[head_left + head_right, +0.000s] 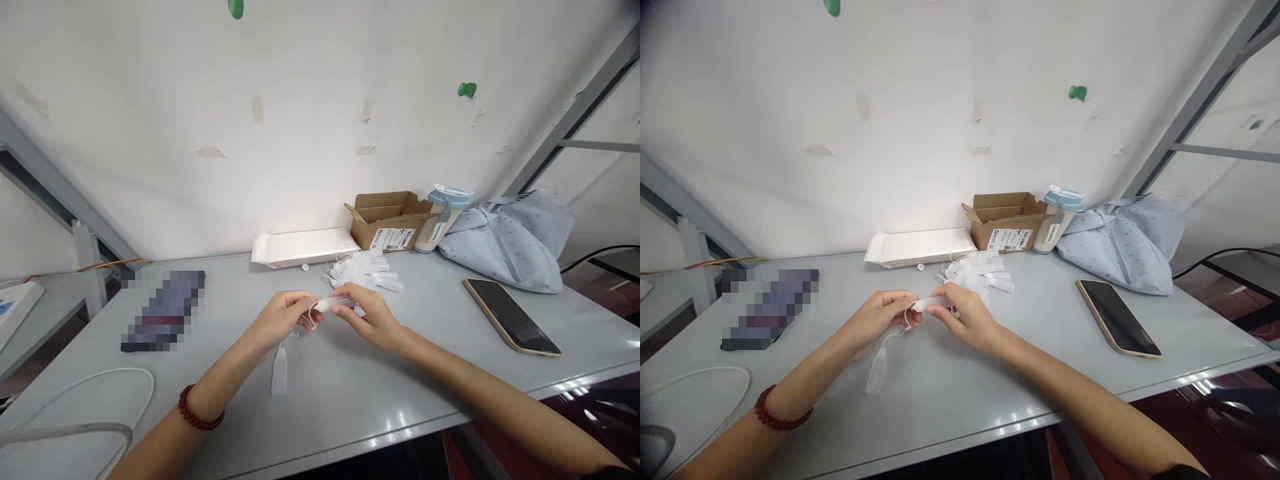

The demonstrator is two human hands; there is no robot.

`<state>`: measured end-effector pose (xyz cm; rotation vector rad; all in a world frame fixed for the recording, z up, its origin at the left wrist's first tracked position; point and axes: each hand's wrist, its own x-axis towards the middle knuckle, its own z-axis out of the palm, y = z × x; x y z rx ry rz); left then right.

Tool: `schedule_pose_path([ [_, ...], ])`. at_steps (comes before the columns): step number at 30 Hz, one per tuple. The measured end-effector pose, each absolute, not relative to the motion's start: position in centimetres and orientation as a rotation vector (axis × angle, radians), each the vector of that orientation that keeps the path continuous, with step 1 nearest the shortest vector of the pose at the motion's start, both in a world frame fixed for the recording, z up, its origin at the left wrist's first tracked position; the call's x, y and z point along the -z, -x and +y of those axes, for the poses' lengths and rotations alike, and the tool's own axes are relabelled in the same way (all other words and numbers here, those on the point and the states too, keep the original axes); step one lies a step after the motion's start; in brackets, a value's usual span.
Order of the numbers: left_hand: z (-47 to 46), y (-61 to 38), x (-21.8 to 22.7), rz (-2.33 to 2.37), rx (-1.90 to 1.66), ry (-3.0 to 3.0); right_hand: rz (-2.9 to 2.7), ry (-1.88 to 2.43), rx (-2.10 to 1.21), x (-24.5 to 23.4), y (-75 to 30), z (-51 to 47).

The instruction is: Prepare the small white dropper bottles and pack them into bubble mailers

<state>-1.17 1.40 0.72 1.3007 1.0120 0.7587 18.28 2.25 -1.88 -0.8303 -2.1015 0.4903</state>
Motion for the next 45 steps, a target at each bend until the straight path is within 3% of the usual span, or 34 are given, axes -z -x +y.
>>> schedule_pose_path([
  [7,1.6,1.9,-1.0,0.893,-0.686,-1.239,-1.935,0.971,-0.779,1.3,-18.0,2.1],
  [18,1.4,1.1,-0.1,0.928,-0.673,-1.319,-2.119,0.846,-0.462,2.1,-18.3,2.4],
  [31,0.3,0.4,0.0,1.12,-0.866,-1.966,-1.961,1.073,-1.038,0.9,-18.2,2.4],
  [45,1.1,0.2,0.0,0.987,-0.679,-1.334,-2.104,0.894,-0.593,1.6,-18.2,2.0],
])
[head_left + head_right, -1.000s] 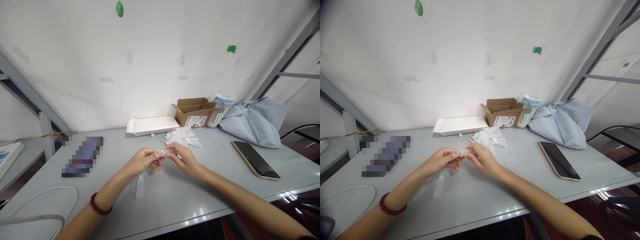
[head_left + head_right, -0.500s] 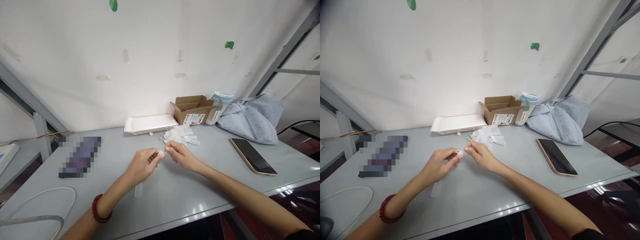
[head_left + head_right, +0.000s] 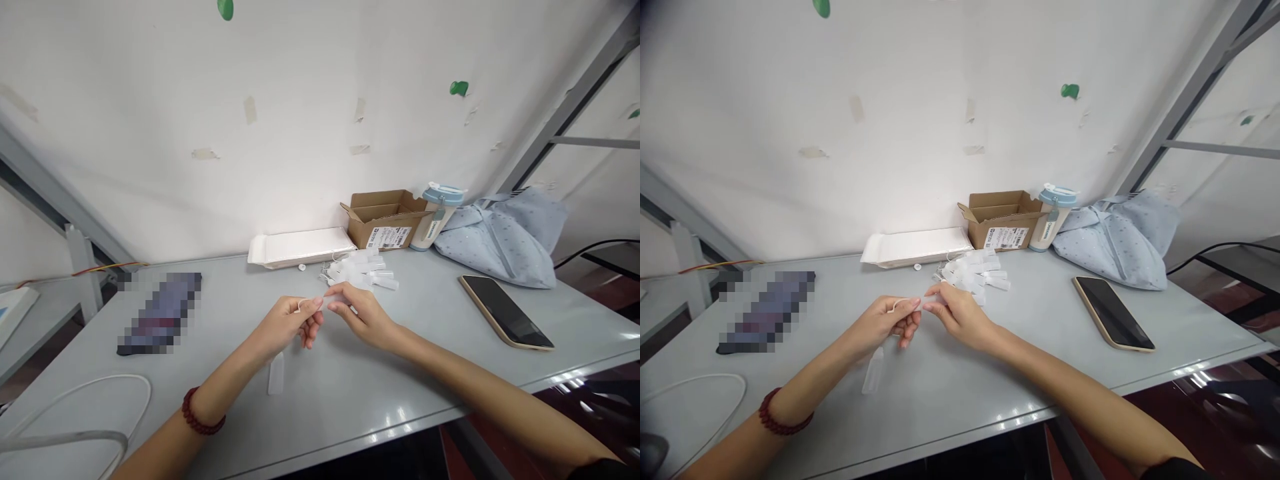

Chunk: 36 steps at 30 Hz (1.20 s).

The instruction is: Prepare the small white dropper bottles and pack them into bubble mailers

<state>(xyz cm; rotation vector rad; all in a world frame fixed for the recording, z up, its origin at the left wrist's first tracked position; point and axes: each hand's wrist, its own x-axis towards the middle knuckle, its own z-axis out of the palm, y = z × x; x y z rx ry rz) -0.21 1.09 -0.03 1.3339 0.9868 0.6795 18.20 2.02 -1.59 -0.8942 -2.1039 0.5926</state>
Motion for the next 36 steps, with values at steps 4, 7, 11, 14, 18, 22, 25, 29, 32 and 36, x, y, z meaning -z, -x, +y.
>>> schedule_pose_path([
  [4,0.9,0.2,0.2,0.966,-0.742,-1.34,-2.126,0.918,-0.65,1.1,-18.4,2.0],
  [7,0.4,0.0,0.2,0.992,-0.776,-1.564,-2.086,0.949,-0.723,0.5,-18.5,2.0],
  [11,-0.2,-0.3,0.7,1.1,-0.925,-2.182,-2.006,1.004,-0.947,0.0,-18.5,2.1],
  [14,-0.1,-0.3,1.4,1.11,-1.013,-2.689,-1.94,1.001,-1.162,0.1,-18.6,2.3],
  [18,0.2,-0.2,2.0,1.09,-0.926,-2.939,-1.832,1.004,-1.357,0.7,-18.6,2.8],
  [22,0.1,-0.2,1.5,1.159,-0.911,-2.51,-1.787,1.051,-1.277,1.0,-18.4,2.7],
  [25,0.0,-0.4,0.6,1.156,-0.807,-1.962,-1.881,1.014,-1.086,0.7,-18.2,2.2],
  [29,-0.2,-0.7,-0.2,1.057,-0.726,-1.581,-2.003,0.901,-0.772,0.4,-18.1,1.5],
  [32,-0.2,-0.8,-0.2,1.046,-0.725,-1.502,-2.042,0.864,-0.722,0.4,-18.2,1.6],
  [36,-0.4,-0.8,0.0,1.145,-0.777,-1.648,-1.99,0.936,-1.068,0.4,-18.5,2.2],
])
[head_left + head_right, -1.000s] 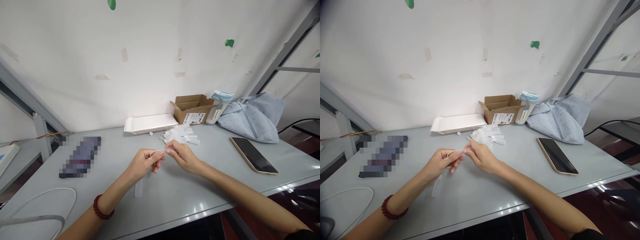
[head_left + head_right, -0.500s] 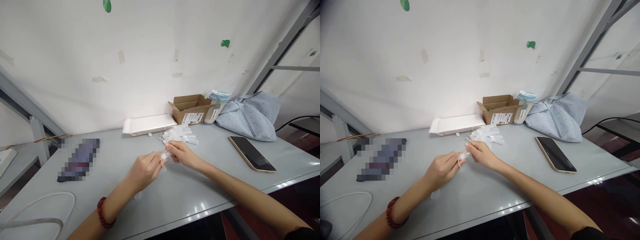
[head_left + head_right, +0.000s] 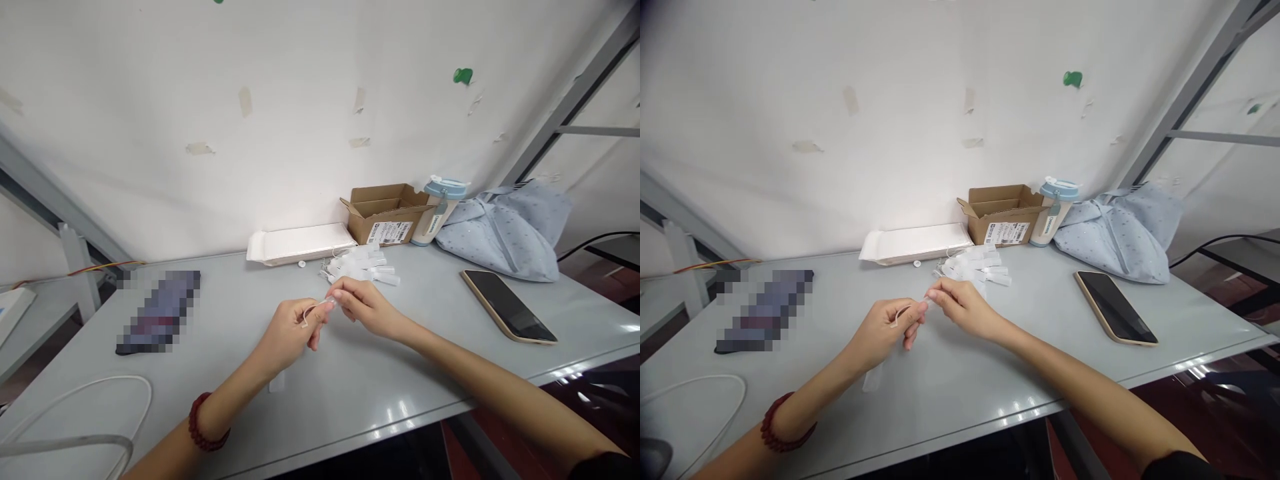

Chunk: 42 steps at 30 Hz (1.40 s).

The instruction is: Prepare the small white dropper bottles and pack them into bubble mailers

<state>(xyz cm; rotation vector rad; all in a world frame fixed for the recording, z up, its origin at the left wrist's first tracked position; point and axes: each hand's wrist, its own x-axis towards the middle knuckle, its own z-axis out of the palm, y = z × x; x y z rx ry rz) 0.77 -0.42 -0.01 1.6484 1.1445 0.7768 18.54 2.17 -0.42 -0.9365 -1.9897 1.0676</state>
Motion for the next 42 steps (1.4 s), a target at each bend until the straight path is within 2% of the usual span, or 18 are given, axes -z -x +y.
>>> schedule_pose_path([
  [5,-0.3,-0.7,1.0,1.215,-0.788,-2.045,-1.824,0.971,-1.385,0.7,-18.5,2.8],
  [10,0.8,-0.2,2.6,1.213,-0.842,-2.506,-1.708,1.025,-1.547,1.3,-18.2,3.2],
  [12,1.6,0.2,2.8,1.209,-0.807,-2.49,-1.768,1.079,-1.418,1.3,-18.2,3.3],
  [18,5.5,2.6,3.8,1.372,-0.901,-2.205,-1.991,1.219,-0.587,1.7,-19.2,4.6],
  [23,9.0,3.4,5.5,1.317,-0.875,-2.394,-2.067,1.256,-0.184,3.2,-20.5,6.6],
  [27,10.7,2.9,6.1,1.245,-0.854,-2.627,-2.115,1.278,-0.055,3.8,-21.1,7.3],
  [33,10.6,2.8,6.4,1.263,-0.904,-2.63,-2.173,1.244,0.065,3.7,-20.9,7.1],
  [42,10.5,2.9,6.5,1.332,-0.961,-2.589,-2.193,1.357,0.047,3.5,-20.4,6.7],
])
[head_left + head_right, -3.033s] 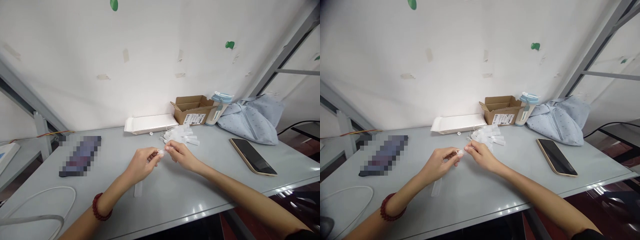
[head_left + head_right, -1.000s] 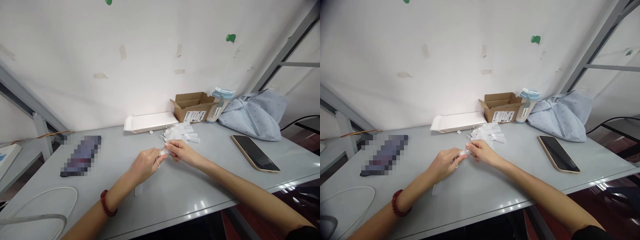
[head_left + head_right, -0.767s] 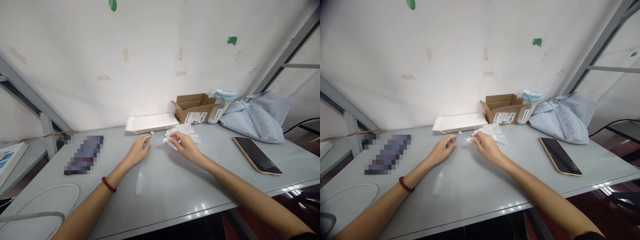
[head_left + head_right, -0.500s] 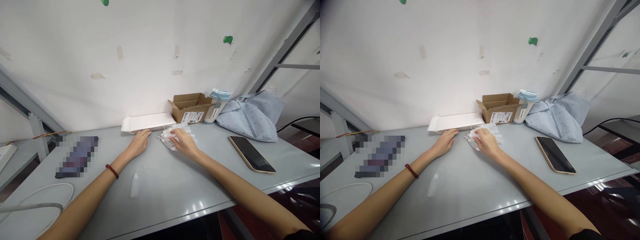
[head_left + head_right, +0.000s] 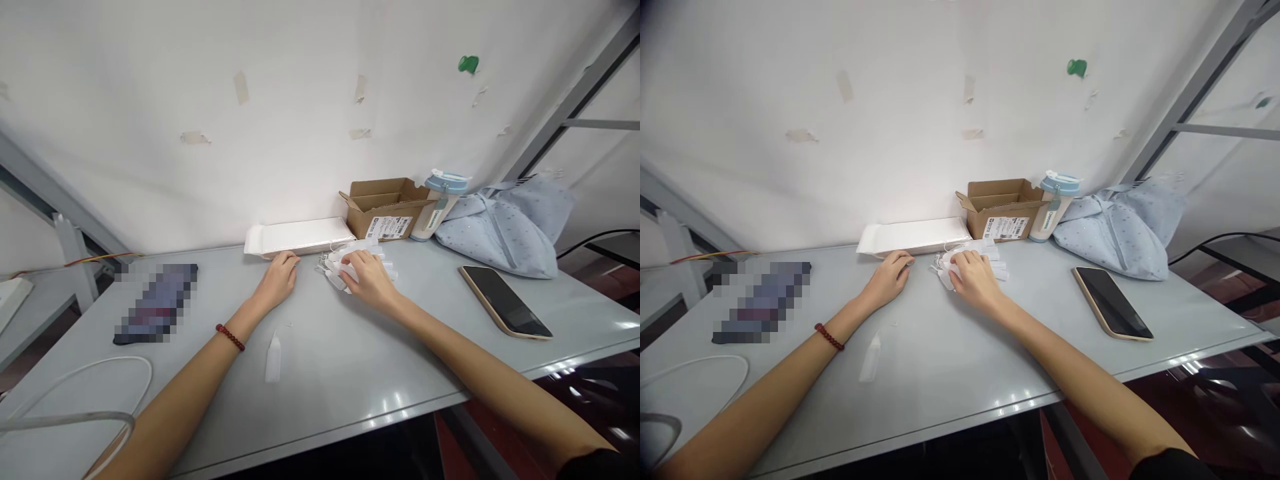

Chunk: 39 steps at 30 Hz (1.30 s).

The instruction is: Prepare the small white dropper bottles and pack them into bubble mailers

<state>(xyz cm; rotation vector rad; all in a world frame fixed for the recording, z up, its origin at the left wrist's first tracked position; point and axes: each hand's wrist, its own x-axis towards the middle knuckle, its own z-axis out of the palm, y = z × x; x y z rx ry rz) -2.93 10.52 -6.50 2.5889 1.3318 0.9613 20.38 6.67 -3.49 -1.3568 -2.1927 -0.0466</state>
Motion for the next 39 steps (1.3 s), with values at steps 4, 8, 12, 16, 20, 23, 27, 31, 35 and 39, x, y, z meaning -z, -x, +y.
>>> schedule_pose_path([
  [4,10.3,2.9,6.6,1.369,-0.948,-2.576,-2.185,1.357,0.047,3.1,-20.5,6.6],
  [8,10.3,2.9,6.7,1.405,-0.931,-2.556,-2.212,1.349,0.082,3.1,-20.5,6.5],
  [12,10.2,3.3,6.7,1.426,-0.89,-2.528,-2.236,1.291,0.125,3.1,-20.4,6.3],
  [16,10.1,3.9,6.4,1.452,-0.829,-2.471,-2.238,1.097,0.194,2.7,-19.4,4.8],
  [20,10.0,4.1,6.0,1.484,-0.798,-2.391,-2.45,0.724,0.015,2.3,-17.0,1.1],
  [23,9.7,4.0,5.8,1.52,-0.816,-2.326,-2.751,0.562,-0.098,2.3,-15.1,-1.6],
  [27,8.6,4.1,5.4,1.533,-0.845,-2.242,-2.901,0.576,-0.146,2.7,-13.8,-3.0],
  [31,7.5,4.2,5.1,1.549,-0.884,-2.135,-2.908,0.607,-0.13,3.3,-13.6,-2.7],
  [35,7.0,4.1,4.7,1.582,-0.908,-2.012,-2.906,0.614,-0.135,3.6,-13.7,-2.5],
  [39,6.3,4.1,4.1,1.584,-0.888,-1.867,-2.897,0.683,-0.14,3.7,-14.1,-2.0],
])
